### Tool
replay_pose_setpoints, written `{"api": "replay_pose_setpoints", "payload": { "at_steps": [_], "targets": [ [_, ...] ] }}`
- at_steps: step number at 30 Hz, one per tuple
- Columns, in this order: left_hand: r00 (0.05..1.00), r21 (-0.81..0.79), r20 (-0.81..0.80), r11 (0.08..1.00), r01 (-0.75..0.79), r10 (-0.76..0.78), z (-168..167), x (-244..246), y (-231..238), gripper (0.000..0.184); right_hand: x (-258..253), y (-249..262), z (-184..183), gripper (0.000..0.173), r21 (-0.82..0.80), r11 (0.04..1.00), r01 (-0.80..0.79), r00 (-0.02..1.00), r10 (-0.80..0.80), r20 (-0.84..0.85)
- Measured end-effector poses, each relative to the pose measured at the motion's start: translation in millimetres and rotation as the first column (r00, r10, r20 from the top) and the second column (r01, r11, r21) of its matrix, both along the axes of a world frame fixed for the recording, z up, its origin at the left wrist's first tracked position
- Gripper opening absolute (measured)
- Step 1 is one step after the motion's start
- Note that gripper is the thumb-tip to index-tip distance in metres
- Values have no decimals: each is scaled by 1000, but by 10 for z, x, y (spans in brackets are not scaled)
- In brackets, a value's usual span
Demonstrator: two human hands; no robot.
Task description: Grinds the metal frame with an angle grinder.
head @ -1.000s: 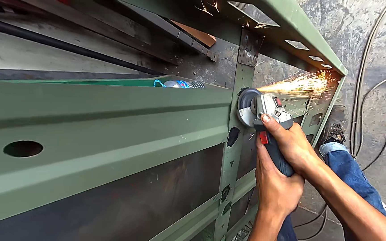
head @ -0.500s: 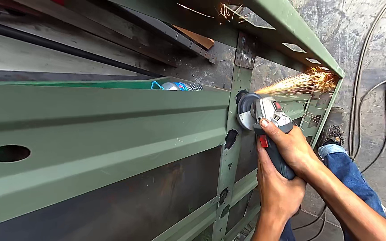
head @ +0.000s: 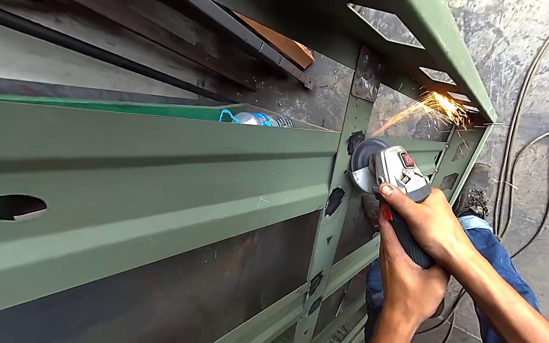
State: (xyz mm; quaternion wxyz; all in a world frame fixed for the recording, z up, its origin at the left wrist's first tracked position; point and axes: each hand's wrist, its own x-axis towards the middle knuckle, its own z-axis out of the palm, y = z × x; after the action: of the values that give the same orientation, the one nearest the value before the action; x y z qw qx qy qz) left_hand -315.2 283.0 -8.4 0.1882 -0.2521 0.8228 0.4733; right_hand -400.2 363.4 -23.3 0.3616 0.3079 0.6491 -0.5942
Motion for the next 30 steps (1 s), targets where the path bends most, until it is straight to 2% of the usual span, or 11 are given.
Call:
{"api": "replay_pose_setpoints", "payload": {
  "at_steps": [9, 19, 22, 30],
  "targets": [
    [995, 98, -76, 993, -59, 66, -191, -8, 97, 117, -49, 72, -77, 63, 88, 994, -61, 997, 66, -48],
    [953, 280, -197, 945, -170, 230, -434, -74, 383, 109, -186, 214, -128, 67, 318, 925, -207, 947, 270, -171],
    [954, 287, -185, 941, -177, 236, -496, -57, 440, 109, -186, 263, -163, 66, 335, 917, -217, 942, 286, -174],
    [925, 286, -279, 942, -177, 259, -522, -23, 391, 104, -162, 187, -126, 64, 358, 911, -204, 918, 305, -252]
  ]
}}
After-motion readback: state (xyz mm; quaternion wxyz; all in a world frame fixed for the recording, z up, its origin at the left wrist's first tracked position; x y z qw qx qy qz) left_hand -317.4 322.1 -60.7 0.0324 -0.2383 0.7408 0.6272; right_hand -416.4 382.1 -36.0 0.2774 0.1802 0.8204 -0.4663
